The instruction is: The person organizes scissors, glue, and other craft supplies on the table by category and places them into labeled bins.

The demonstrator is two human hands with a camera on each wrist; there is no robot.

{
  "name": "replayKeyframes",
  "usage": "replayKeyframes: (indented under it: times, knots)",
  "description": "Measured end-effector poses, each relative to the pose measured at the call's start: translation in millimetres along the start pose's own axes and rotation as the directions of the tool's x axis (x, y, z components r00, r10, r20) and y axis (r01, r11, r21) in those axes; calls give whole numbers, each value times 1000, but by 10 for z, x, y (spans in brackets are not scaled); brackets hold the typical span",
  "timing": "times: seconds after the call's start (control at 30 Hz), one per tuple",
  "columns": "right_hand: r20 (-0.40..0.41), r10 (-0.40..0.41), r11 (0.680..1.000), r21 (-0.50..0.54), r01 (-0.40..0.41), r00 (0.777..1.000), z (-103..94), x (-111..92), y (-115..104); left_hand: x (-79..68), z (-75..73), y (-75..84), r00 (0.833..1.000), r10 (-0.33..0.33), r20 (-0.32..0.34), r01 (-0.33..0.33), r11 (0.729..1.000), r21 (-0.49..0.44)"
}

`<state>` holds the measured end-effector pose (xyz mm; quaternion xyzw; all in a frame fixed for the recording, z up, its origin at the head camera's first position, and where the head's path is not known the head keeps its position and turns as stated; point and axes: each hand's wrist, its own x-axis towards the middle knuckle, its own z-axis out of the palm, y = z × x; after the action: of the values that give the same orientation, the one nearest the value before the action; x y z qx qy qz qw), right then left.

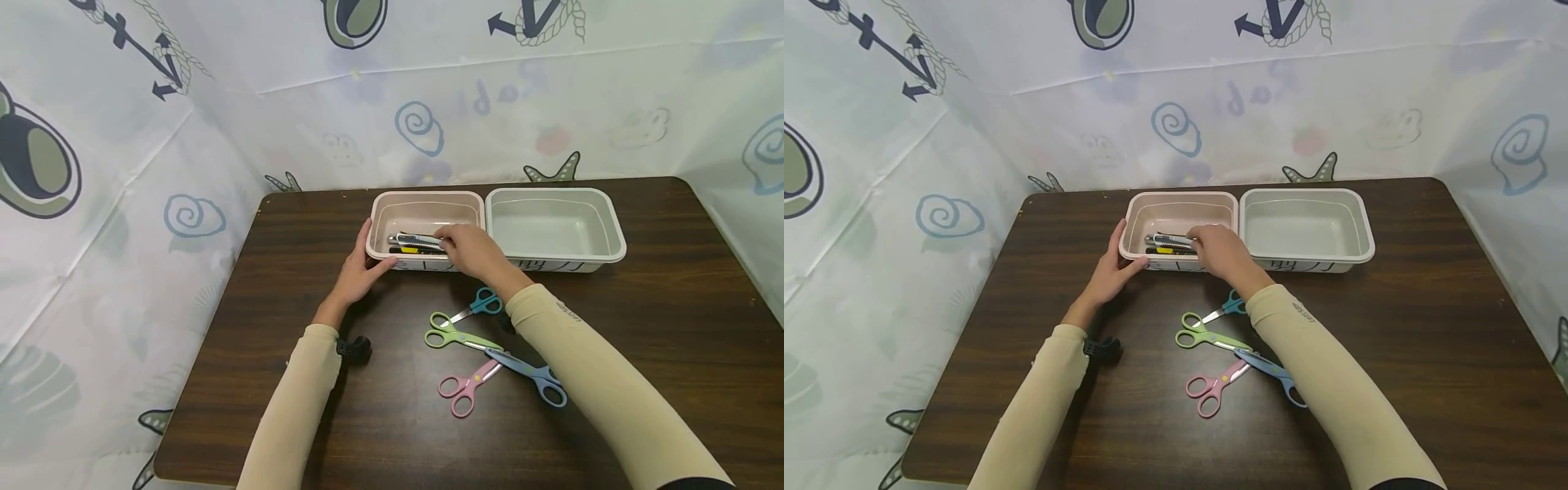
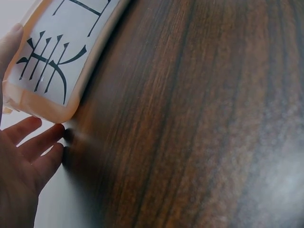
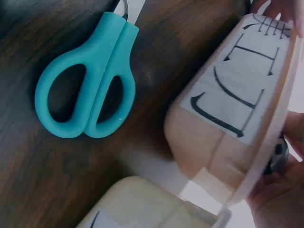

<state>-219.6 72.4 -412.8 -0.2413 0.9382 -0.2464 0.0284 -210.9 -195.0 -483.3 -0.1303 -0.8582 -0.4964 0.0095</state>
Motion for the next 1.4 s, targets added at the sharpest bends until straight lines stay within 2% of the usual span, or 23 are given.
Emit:
replayKeyframes:
  times: [0.07,0.23,0.47,0.6,0.77,0.9,1.1,1.4]
  knots:
    - [-7,34,998,47,-34,999,19,39,10,-28,-19,92,1000,12,7,-12,1000,-9]
    - [-28,96,993,76,-94,995,69,115,7,-89,-63,312,1000,21,15,-20,1000,-16]
    - [-22,144,985,94,-141,989,80,159,-23,-90,-65,333,1000,7,9,-7,1000,3]
    - [-23,127,989,78,-125,992,65,176,-22,-87,-78,330,1000,23,5,-23,1000,-4]
    - [22,108,993,41,-109,994,56,185,-17,-90,-77,334,1000,27,13,-27,1000,-7]
    - [64,118,993,22,-120,991,41,180,-13,-71,-56,283,1000,23,14,-23,1000,-12]
    - [103,99,995,-3,-100,990,56,185,25,28,34,-80,1000,12,-6,-12,1000,2]
    - [105,28,999,20,-31,994,50,190,60,43,34,-103,1000,0,-13,0,1000,14]
